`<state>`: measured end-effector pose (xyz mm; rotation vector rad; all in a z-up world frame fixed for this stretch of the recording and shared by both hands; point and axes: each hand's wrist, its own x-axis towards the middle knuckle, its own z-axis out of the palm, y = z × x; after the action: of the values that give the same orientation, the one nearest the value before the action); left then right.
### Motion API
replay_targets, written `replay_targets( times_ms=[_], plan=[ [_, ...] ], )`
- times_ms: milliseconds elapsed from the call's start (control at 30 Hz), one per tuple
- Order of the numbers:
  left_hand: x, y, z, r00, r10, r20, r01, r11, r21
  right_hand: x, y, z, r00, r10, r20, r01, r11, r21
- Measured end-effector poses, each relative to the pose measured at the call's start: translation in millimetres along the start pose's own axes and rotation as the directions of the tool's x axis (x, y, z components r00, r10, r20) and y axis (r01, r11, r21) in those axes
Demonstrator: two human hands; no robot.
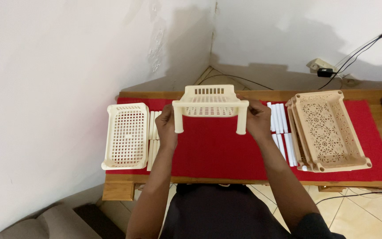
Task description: The person assembles a white plastic basket by inserting small cylindrical feet into the base corners and then attaching longer cylindrical legs to the sides. The person handles the basket base, feet, and legs by hand, completing the assembly and placing the finished basket on the table.
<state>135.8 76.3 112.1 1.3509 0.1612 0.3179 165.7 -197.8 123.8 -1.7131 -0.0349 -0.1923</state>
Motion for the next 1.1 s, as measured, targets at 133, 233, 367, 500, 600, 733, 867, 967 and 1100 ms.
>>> replay_targets(
  times_ms=[133, 233, 367, 500, 600, 733, 867, 967, 1100],
  plan=[
    [-11.5, 6.5, -3.1, 0.999, -0.017, 0.03, 0.024, 0.966, -0.258, -15.1, -18.6, -6.3, 0.986, -0.151, 0.07, 0.136, 0.975, 0.177],
    [-18.9, 8.2, -5.8, 0.982, -0.186, 0.044, 0.185, 0.872, -0.452, -25.3, -21.7, -11.9, 0.964, -0.247, 0.097, 0.221, 0.95, 0.22],
    [-31.4, 7.7, -10.2, 0.989, -0.131, 0.07, 0.148, 0.911, -0.386, -35.4, -19.5, -17.2, 0.975, -0.193, 0.107, 0.171, 0.968, 0.186],
    [-37.6, 6.4, -9.8, 0.994, -0.018, 0.109, 0.06, 0.917, -0.394, -39.8, -25.4, -18.8, 0.973, -0.185, 0.139, 0.148, 0.959, 0.24],
    [-45.3, 6.5, -10.7, 0.988, 0.034, 0.148, 0.02, 0.934, -0.355, -35.0, -40.0, -27.2, 0.957, 0.101, 0.274, -0.173, 0.951, 0.255],
    [-61.0, 5.6, -10.9, 0.973, 0.074, 0.217, 0.001, 0.945, -0.326, -31.4, -59.4, -32.9, 0.924, 0.103, 0.369, -0.219, 0.932, 0.288],
    [-65.8, 6.0, -9.4, 0.988, -0.144, 0.059, 0.155, 0.934, -0.323, -26.4, -71.2, -47.9, 0.874, 0.149, 0.462, -0.239, 0.96, 0.142],
    [-64.8, 5.5, -8.1, 0.98, -0.201, -0.004, 0.193, 0.945, -0.265, -21.6, -74.6, -62.6, 0.802, 0.203, 0.562, -0.235, 0.972, -0.016],
    [-75.8, -3.6, -5.4, 0.945, -0.328, 0.006, 0.321, 0.921, -0.219, -14.7, -72.0, -79.3, 0.768, 0.248, 0.591, -0.219, 0.968, -0.122]
  ],
)
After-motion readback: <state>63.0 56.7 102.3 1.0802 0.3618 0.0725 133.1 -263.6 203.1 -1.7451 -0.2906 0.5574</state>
